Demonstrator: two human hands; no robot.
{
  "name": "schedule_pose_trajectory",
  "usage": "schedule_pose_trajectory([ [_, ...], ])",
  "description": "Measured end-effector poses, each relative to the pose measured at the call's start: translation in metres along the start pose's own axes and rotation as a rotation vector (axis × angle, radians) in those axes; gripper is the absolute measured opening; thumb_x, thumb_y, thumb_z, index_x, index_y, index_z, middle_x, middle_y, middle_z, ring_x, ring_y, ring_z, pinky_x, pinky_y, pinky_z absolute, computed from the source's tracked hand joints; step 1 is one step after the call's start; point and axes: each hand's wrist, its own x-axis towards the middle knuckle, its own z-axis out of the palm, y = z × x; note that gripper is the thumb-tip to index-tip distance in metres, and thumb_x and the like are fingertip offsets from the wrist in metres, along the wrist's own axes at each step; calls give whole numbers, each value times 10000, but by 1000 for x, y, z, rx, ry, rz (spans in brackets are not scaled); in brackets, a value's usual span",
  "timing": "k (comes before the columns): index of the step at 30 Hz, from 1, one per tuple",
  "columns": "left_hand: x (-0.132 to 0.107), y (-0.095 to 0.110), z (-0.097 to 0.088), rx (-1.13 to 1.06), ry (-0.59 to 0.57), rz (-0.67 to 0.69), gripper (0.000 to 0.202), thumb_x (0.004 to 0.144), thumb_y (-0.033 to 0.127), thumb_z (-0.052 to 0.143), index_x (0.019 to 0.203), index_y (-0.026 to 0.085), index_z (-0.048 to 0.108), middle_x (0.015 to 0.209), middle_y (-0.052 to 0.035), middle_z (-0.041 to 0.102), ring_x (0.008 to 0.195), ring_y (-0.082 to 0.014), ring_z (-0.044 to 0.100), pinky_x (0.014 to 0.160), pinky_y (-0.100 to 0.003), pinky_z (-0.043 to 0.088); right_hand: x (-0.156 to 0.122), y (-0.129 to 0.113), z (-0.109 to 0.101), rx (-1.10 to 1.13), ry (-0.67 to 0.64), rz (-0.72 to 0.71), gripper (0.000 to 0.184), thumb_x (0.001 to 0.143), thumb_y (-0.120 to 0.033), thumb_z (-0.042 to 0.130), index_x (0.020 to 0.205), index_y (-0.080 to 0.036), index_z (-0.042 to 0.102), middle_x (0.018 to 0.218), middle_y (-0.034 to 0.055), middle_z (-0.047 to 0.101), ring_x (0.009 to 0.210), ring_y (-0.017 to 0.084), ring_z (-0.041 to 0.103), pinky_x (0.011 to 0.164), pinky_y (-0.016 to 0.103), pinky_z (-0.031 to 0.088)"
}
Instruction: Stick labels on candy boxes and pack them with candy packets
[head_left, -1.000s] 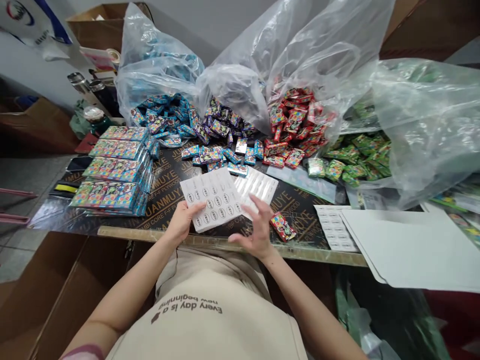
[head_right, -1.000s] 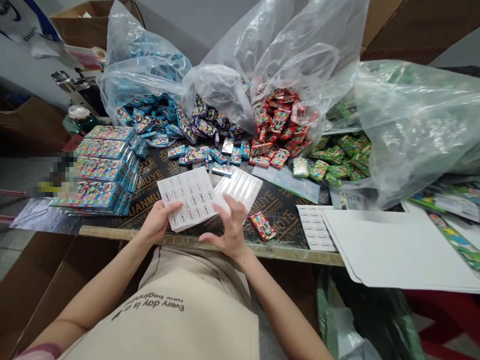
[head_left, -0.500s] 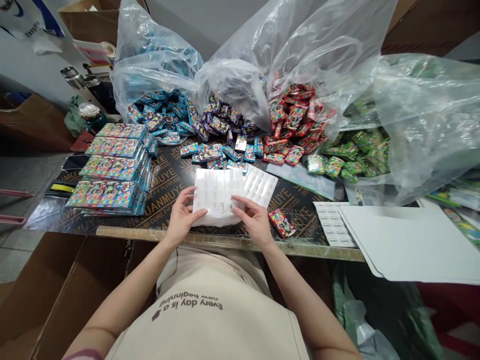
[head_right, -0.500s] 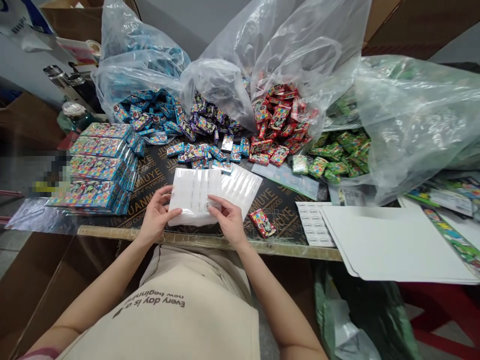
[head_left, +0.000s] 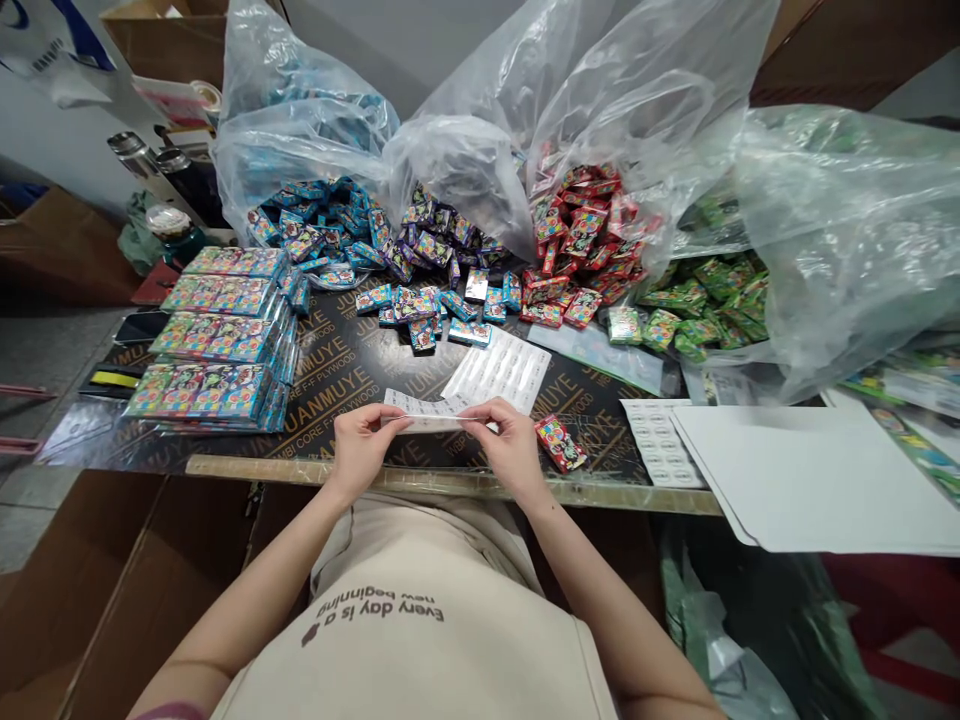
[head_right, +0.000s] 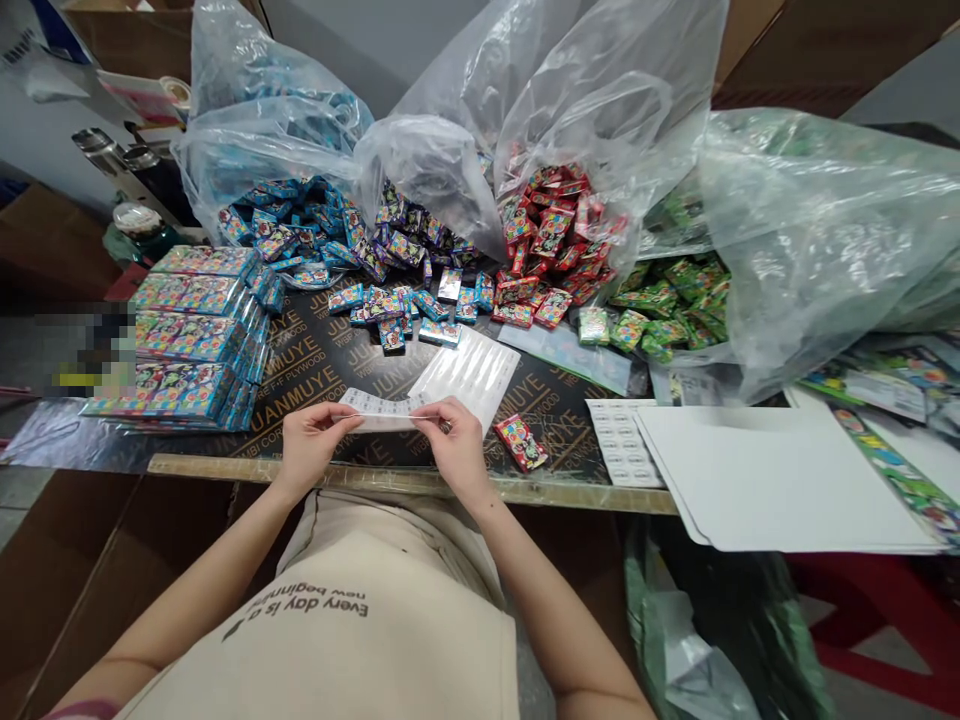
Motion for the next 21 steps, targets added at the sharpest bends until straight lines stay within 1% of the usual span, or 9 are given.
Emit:
schedule_pose_trajectory([
  [2,0,8,-7,91,12,113,111,683,299,748,670,189,742,741,-21,632,721,-142,552,706,-262,442,-4,-12,-4,-138,62,-131,117,711,-330,703,681,-223,738,880,65,670,907,232,587,872,402,451],
  [3,1,13,-11,106,1,147,104,679,298,751,662,196,740,780,-25,624,783,-154,556,747,-267,439,-6,-17,-6,-146,48,-146,125,723,-334,694,684,-222,732,899,65,671,923,232,587,873,395,450],
  [5,1,21,-19,88,-73,138,123,694,305,736,646,192,727,781,-24,618,805,-158,560,765,-267,436,-9,-25,-9,-60,-55,-70,166,742,-358,675,708,-201,716,811,53,681,792,201,603,743,339,481],
  [7,2,25,-24,38,-186,42,160,722,313,707,642,175,707,706,-14,625,721,-143,562,709,-255,434,-10,-27,-10,53,-145,47,212,730,-386,679,714,-175,697,661,25,655,608,154,561,571,271,444],
  [8,2,26,-26,5,-232,-21,170,725,319,702,652,166,701,675,-9,632,679,-136,559,679,-248,431,-9,-26,-10,92,-155,88,229,713,-396,690,708,-166,689,624,17,643,562,139,536,524,252,413],
  [11,4,20,-25,-132,-306,-203,197,665,332,747,699,143,703,657,-13,664,620,-128,565,614,-233,430,-8,-22,-11,164,-122,128,242,666,-395,723,693,-159,678,619,11,643,542,120,516,501,231,384],
  [14,6,10,-20,-235,-272,-304,243,580,326,801,677,128,699,620,-16,667,562,-116,561,562,-219,422,-7,-17,-11,201,-108,136,247,636,-390,746,701,-160,683,620,11,648,546,119,518,509,232,392],
  [17,8,3,-17,-272,-209,-329,241,547,307,817,648,124,697,594,-11,662,532,-101,549,546,-210,416,-7,-12,-8,215,-70,152,248,606,-382,771,671,-159,686,605,11,641,541,113,504,512,232,387],
  [21,9,0,-15,-344,-205,-361,238,532,302,822,638,125,702,601,-9,664,543,-94,549,556,-204,426,-4,-3,-4,341,-52,250,303,566,-425,791,656,-158,681,569,-2,615,512,99,468,491,223,358],
])
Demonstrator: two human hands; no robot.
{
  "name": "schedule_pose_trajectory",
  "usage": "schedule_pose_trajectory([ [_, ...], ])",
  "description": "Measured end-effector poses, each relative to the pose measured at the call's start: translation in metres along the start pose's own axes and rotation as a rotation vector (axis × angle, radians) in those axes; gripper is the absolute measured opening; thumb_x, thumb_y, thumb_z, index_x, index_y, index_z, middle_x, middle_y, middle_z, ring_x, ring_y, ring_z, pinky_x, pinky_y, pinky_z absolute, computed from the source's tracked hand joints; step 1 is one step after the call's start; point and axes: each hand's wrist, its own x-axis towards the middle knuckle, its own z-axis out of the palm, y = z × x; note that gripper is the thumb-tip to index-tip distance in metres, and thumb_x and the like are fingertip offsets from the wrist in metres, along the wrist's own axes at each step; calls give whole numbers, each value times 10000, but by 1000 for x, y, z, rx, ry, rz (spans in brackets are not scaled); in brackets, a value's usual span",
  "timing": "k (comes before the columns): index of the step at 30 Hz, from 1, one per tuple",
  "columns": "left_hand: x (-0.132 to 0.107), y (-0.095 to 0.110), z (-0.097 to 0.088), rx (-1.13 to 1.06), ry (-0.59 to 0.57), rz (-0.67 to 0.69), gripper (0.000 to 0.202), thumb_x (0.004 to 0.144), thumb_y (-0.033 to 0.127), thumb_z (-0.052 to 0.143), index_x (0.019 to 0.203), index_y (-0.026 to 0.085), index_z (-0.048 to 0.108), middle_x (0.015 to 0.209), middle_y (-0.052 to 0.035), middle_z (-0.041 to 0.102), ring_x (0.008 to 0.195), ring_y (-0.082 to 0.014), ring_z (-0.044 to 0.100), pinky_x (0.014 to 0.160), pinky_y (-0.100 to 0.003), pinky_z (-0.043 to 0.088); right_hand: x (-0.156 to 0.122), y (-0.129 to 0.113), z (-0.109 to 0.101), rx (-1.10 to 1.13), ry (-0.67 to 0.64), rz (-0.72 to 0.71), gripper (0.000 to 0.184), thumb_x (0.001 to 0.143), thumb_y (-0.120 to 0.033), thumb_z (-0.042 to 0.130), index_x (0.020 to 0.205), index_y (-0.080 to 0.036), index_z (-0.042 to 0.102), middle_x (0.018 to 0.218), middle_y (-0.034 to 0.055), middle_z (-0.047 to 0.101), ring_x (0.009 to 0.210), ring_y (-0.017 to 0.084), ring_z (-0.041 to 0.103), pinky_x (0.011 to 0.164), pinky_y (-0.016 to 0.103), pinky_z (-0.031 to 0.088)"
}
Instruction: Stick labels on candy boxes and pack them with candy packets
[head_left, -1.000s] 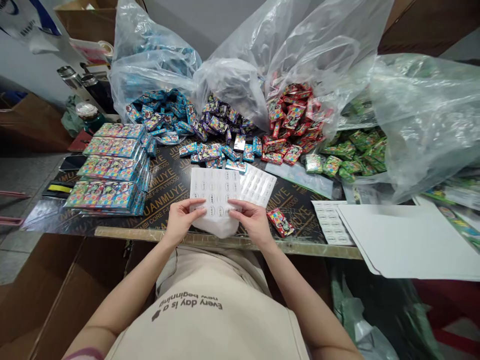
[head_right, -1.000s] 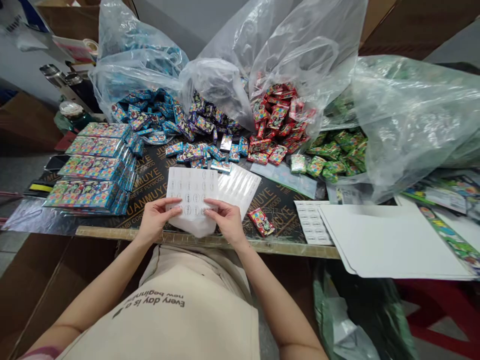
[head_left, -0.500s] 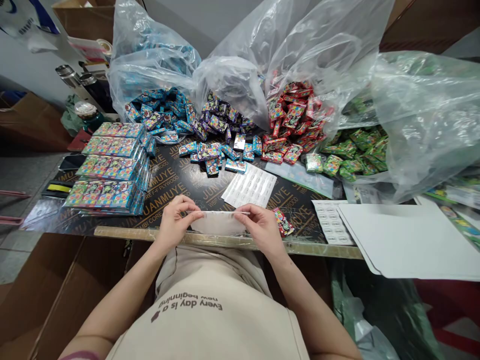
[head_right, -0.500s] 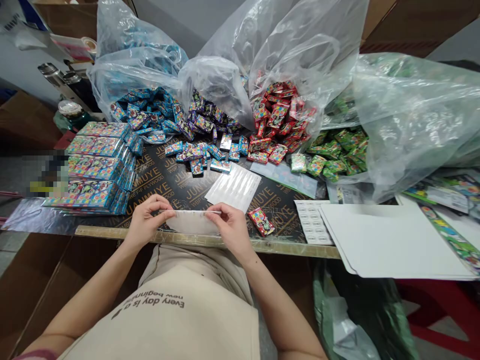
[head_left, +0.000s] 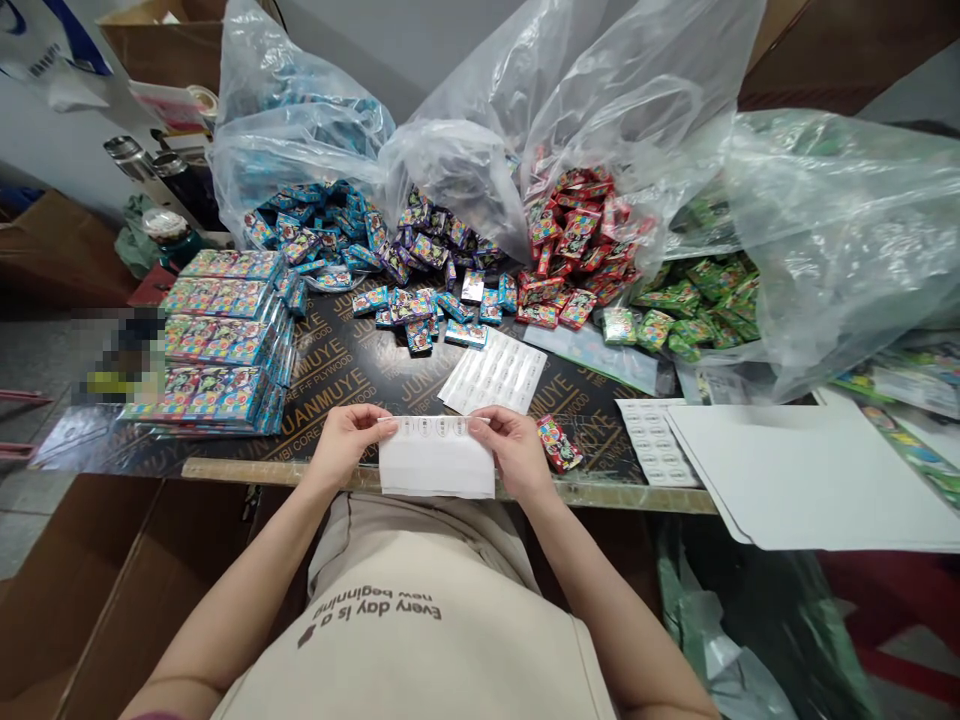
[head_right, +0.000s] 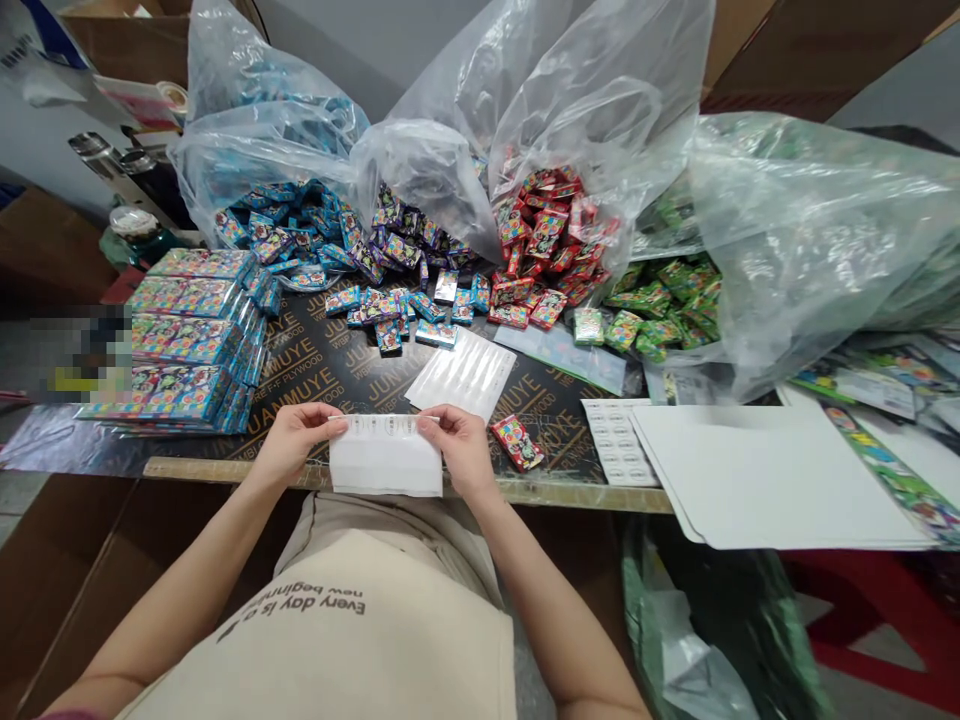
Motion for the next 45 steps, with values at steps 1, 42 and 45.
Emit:
schedule_pose_trajectory([
  [1,0,0,0,-5,3,0,238,530,303,823,636,125,703,602,-9,665,544,-93,547,553,-202,425,1,2,0,25,-5,24,320,565,-445,787,656,-159,678,560,-4,608,505,97,459,486,224,352],
  [42,86,-38,158,53,-172,-147,323,456,300,834,562,124,585,442,23,547,387,-84,472,398,-206,370,-9,38,-181,-1096,694,-323,461,769,-355,585,1167,-123,576,1045,161,663,930,292,601,866,431,455],
  [45,94,-55,191,114,-176,-137,283,496,262,812,549,132,566,426,40,520,384,-80,459,400,-202,362,-4,28,-176,-1050,731,-411,433,803,-388,570,1164,-150,588,1076,156,665,956,289,598,876,429,452],
])
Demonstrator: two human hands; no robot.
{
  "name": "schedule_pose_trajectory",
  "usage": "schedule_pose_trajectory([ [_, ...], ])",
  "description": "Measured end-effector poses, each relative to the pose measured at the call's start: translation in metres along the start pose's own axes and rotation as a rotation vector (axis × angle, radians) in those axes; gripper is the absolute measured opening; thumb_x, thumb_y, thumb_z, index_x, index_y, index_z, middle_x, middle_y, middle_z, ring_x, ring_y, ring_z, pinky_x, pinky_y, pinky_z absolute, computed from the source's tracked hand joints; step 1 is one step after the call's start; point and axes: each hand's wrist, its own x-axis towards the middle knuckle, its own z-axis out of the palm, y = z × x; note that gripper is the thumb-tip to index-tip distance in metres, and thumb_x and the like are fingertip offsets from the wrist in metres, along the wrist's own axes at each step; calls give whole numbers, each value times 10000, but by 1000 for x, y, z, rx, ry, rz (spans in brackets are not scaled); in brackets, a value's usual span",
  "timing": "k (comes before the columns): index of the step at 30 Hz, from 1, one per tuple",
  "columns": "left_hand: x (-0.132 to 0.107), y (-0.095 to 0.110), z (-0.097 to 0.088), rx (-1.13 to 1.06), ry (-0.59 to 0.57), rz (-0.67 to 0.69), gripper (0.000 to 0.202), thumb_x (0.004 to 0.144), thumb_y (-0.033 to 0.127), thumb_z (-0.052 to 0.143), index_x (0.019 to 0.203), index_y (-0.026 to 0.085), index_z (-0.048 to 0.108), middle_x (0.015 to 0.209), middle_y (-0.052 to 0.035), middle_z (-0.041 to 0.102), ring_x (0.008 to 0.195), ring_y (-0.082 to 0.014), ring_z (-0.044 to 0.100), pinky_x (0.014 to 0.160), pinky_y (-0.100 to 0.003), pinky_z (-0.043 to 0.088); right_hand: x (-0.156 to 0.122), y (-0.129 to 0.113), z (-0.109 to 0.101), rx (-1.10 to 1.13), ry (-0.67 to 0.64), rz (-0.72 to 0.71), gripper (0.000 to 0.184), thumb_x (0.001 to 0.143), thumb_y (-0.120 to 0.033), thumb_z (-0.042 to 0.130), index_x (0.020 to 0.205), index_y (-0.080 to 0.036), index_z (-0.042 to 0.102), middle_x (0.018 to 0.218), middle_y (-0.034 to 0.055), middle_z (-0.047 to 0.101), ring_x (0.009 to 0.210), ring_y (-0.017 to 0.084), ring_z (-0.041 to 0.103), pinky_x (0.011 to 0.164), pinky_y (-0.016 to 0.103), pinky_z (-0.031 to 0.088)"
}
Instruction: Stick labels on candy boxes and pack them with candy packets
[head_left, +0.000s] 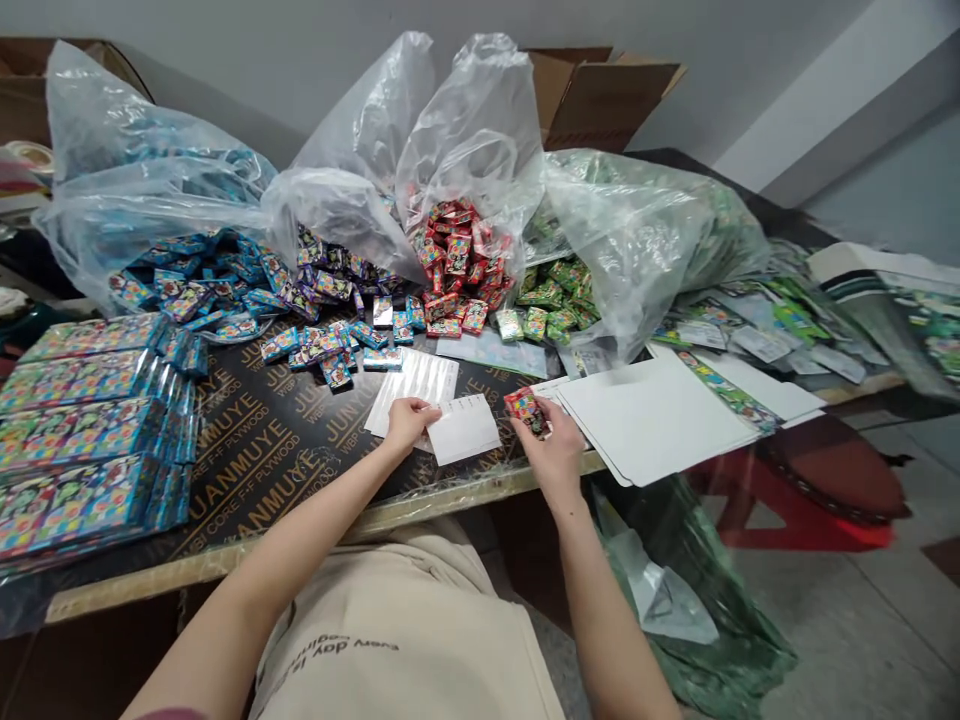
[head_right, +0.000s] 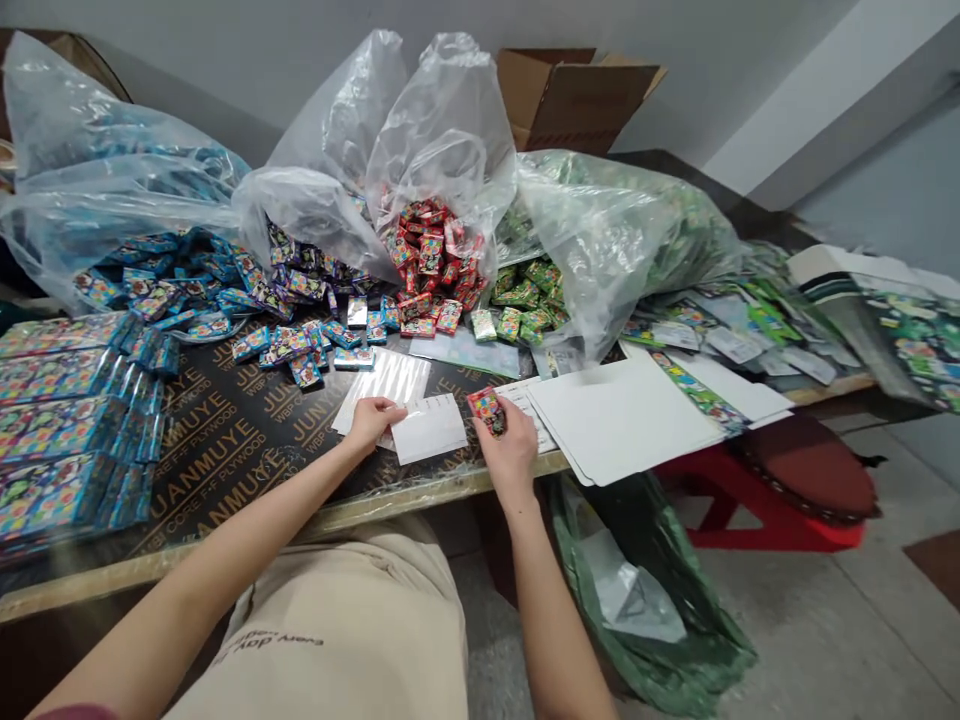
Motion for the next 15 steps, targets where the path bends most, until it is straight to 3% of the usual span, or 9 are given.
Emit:
schedule_pose_trajectory([
  [4,5,-11,16,91,32,21,228,551,229,794,581,127,593,448,31,537,413,-89,488,429,-202,372,-6,-18,27,7,-188,-111,322,828,-355,544,1062,-160,647,1013,142,688,920,287,592,809,411,449],
  [8,-8,-10,8,151,29,48,256,620,273,781,788,101,693,532,-20,618,449,-138,559,480,-248,440,-18,-14,51,-104,-312,-154,249,833,-320,547,977,-162,675,994,141,689,908,287,574,757,392,433],
  [11,-28,-8,-24,309,36,243,448,630,289,788,1041,138,693,817,-87,720,610,-170,635,626,-286,507,-15,-9,54,-99,-268,-153,290,832,-378,580,1001,-168,684,1054,146,675,953,309,568,769,420,436],
  [13,-47,-11,-57,485,60,407,367,702,291,727,1044,160,698,971,-111,718,751,-200,663,716,-312,526,-8,-15,53,-45,-176,-161,336,832,-429,591,1011,-163,691,1121,161,648,1016,325,553,815,449,434],
  [15,-65,-17,-92,582,110,460,263,781,301,636,999,175,711,1006,-96,710,893,-232,662,818,-352,523,-2,-32,52,28,-119,-189,350,837,-441,596,1017,-157,695,1161,168,629,1066,323,541,871,456,423],
])
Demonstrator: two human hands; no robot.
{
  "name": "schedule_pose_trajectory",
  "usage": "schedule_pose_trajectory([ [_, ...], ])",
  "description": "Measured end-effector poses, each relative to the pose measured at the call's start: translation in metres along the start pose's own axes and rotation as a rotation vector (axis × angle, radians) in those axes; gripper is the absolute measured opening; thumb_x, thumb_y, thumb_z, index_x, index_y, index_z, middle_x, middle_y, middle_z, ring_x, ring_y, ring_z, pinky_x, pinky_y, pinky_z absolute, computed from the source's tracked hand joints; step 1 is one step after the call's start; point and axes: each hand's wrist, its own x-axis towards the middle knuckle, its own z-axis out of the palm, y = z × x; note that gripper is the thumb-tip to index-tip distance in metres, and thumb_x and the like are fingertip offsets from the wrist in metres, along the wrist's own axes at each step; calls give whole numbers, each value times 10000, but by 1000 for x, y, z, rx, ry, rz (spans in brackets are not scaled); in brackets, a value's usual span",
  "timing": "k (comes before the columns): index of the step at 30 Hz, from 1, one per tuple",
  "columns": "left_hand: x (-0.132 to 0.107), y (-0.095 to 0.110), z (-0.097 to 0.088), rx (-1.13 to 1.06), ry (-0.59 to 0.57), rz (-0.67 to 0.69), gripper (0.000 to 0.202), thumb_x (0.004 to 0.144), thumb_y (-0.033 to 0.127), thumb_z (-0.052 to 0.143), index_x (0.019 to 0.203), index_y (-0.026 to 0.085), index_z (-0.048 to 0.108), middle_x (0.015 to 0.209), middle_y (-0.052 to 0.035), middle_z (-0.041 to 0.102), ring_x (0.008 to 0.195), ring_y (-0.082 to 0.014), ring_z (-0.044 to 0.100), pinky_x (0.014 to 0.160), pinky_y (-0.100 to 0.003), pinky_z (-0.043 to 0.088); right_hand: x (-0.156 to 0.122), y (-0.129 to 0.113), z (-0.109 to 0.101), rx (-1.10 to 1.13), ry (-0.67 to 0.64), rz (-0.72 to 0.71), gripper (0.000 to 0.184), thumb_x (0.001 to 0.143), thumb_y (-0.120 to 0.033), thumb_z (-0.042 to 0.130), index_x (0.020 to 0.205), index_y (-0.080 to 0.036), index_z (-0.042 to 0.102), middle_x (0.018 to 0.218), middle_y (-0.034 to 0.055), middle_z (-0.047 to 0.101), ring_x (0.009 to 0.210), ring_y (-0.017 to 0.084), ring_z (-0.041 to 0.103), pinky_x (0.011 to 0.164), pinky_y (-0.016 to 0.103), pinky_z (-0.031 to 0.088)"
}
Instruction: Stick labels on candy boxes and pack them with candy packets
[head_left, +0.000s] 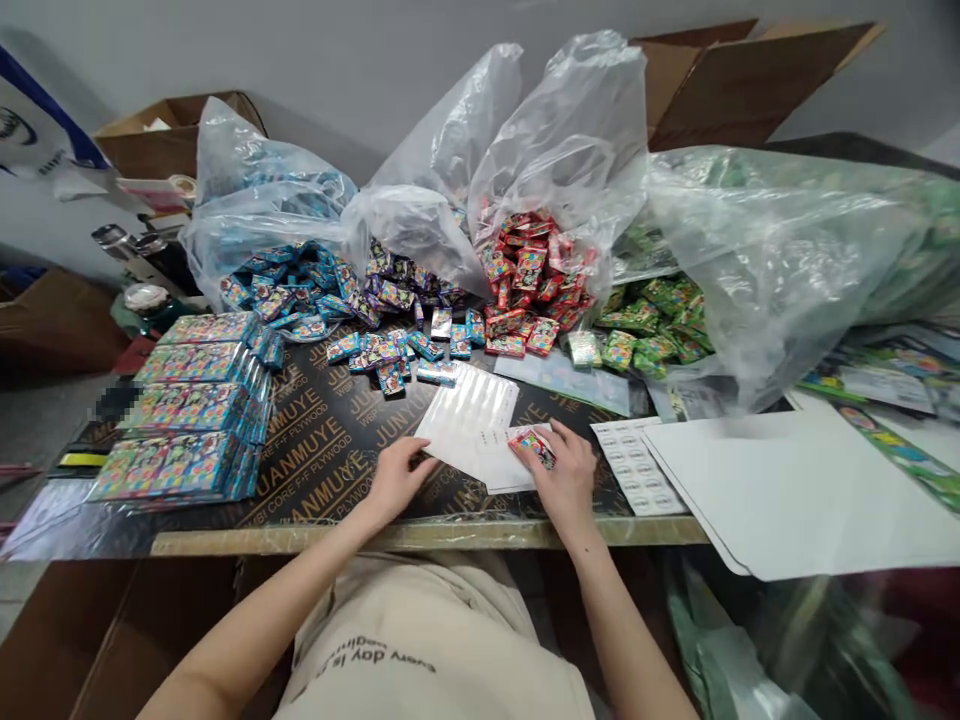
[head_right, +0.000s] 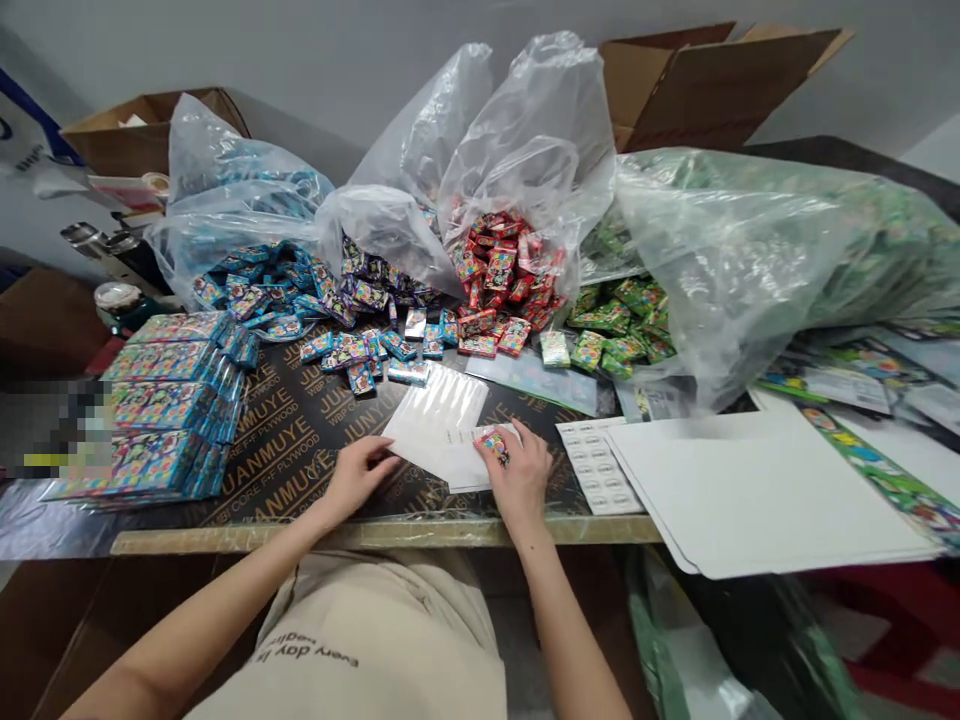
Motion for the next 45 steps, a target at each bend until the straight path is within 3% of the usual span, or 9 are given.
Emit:
schedule_pose_trajectory([
  [3,-19,-28,-31,112,25,27,254,798,316,601,982,179,710,1109,-124,672,1047,-280,609,961,-475,460,20,-26,2,48,-74,-35,286,829,-383,627,996,-163,705,1165,159,635,1111,312,534,929,445,405],
  [6,-21,-50,-35,256,-35,152,315,818,363,593,1075,207,687,1256,-124,603,1153,-297,536,1010,-517,420,43,-26,1,-36,-146,-7,277,828,-340,626,1049,-184,688,1276,156,579,1229,318,465,987,468,361],
  [15,-21,-61,-24,418,-88,275,346,856,369,558,1168,253,654,1340,-110,537,1182,-322,479,966,-529,434,23,80,-60,-521,-183,349,453,886,-348,535,1280,-125,528,1425,245,430,1342,406,318,999,636,242],
  [20,-20,-64,-25,426,-92,281,355,860,388,545,1165,243,655,1339,-119,533,1179,-328,475,963,-532,427,31,101,-69,-571,-234,431,539,910,-449,488,1339,-124,470,1444,237,405,1351,397,301,994,602,277],
  [25,-20,-63,-24,401,-89,283,342,859,366,556,1168,251,648,1334,-110,539,1187,-313,473,953,-522,438,80,91,-35,-669,-463,98,562,952,-452,403,1404,-121,365,1441,225,396,1340,317,335,1000,438,337],
  [30,-21,-60,-23,373,-75,284,313,859,320,568,1145,230,658,1327,-110,549,1192,-296,476,957,-516,441,123,81,-8,-694,-610,-80,501,977,-365,347,1415,-120,352,1197,250,578,1078,309,578,833,371,436],
  [37,-21,-61,-22,375,-59,288,308,853,298,584,1138,215,664,1315,-121,556,1184,-305,472,947,-519,444,134,84,-21,-688,-719,-220,410,866,-137,492,1272,-74,493,992,219,679,894,293,665,755,337,466],
  [42,-21,-65,-18,348,-59,298,301,837,289,602,1123,230,670,1300,-113,570,1171,-308,489,931,-525,450,127,72,-40,-605,-612,-214,155,855,-75,515,937,-72,647,842,190,710,784,227,678,722,281,445],
  [45,-21,-59,-23,244,39,315,283,840,307,597,1090,204,680,1259,-127,590,1146,-292,524,942,-495,456,129,59,-58,-516,-477,-193,132,875,-126,537,856,-92,662,795,160,712,764,195,672,705,259,427],
])
